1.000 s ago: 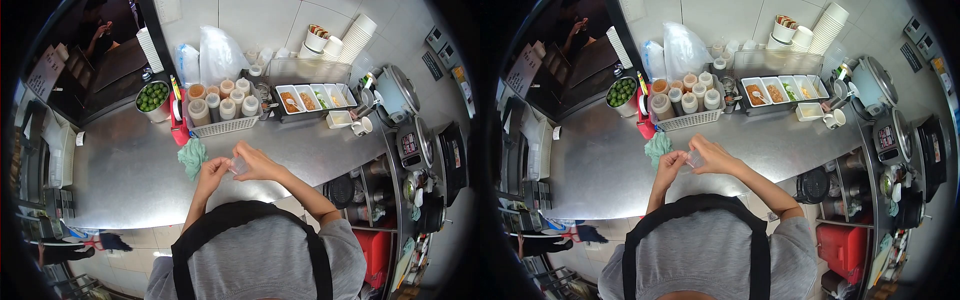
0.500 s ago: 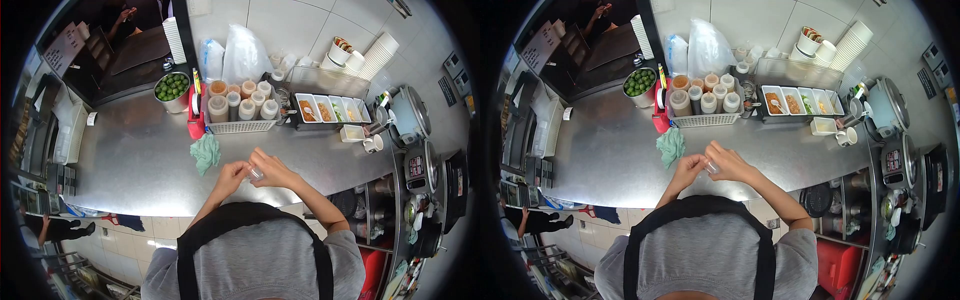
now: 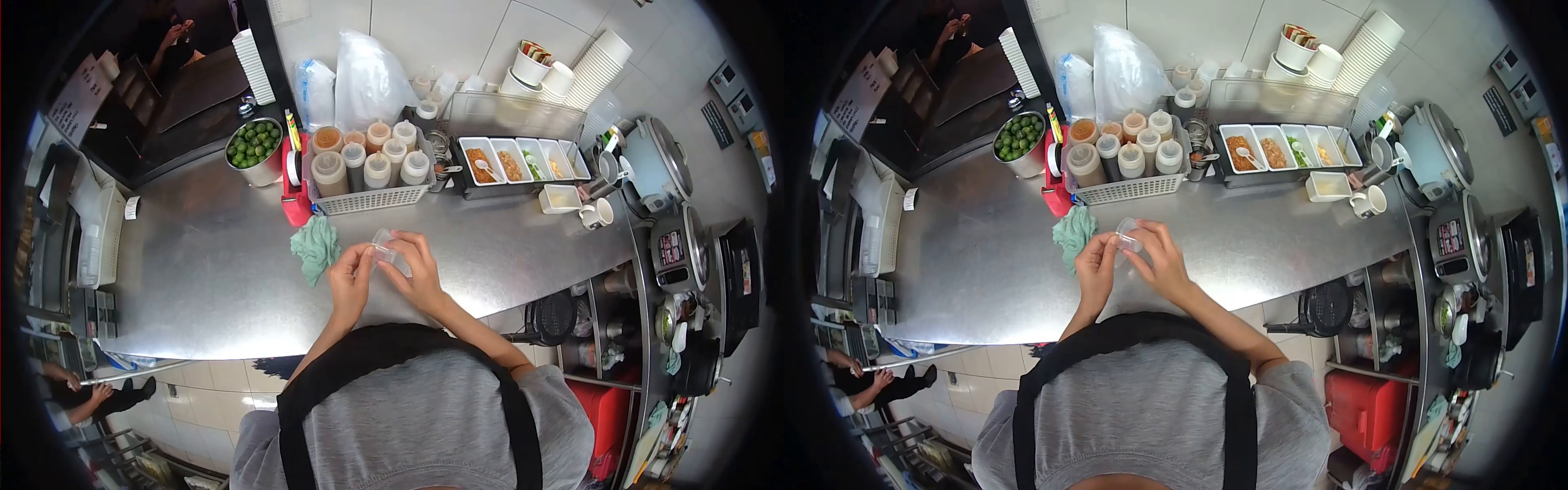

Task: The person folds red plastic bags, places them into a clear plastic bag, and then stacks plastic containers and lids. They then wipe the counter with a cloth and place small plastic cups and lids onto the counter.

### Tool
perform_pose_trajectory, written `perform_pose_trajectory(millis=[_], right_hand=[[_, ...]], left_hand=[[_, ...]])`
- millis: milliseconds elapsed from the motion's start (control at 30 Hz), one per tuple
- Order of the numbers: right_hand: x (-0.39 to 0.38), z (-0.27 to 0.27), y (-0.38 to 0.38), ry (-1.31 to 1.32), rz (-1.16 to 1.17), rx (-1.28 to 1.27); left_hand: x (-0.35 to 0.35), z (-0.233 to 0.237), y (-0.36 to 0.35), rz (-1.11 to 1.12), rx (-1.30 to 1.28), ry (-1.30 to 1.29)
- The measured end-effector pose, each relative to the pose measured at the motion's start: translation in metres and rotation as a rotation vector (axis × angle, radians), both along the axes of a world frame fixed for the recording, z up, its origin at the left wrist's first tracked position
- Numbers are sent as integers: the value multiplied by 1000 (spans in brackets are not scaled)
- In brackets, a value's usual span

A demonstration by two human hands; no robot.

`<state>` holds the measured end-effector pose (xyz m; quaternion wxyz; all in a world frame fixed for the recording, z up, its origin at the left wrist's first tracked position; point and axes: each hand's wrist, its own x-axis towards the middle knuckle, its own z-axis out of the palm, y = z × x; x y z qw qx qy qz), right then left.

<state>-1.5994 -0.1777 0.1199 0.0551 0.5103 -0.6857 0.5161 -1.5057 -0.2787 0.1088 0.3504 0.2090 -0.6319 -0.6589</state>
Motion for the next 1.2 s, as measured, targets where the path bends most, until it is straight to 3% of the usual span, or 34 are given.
perform_pose_trajectory(millis=[67,167,267,300,367,467,500,567,700,800,867,1000,1100,1200], right_hand=[[5,-5,-3,-50,-48,-80],[-2,-18,0,261,-50,-28],[-3,-21,1,33,-20,-65],[-3,-21,-1,-137,-18,-80],[0,-22,0,-487,-6,-94],[-8,-22,9,-107,-36,-20],[-13,-23,10,-102,-45,100],[-27,-30,13,-81,-72,344],[-50,-67,13,23,-39,578],[-44,-62,4,-3,-64,570],[-39,-44,-6,40,-175,493],[-8,-21,-36,-158,21,419],[31,-27,-75,-178,298,335],[77,-50,-122,-232,577,406]], left_hand=[[-2,-10,-1,12,0,5],[-8,-17,-5,-15,190,73],[1,-6,-10,72,-393,-154],[2,-2,-14,70,-585,-119],[0,-7,-12,46,-444,-163],[2,-35,-21,48,-6,-171],[4,-46,-27,48,173,-156],[9,-62,-37,-45,212,-239],[11,-110,-43,-203,315,-340],[13,-132,-51,-59,-170,-456],[20,-109,-57,49,-255,-550],[49,-64,-85,234,-350,-549],[79,-30,-131,252,-115,-400],[103,-25,-200,324,-113,-237]])
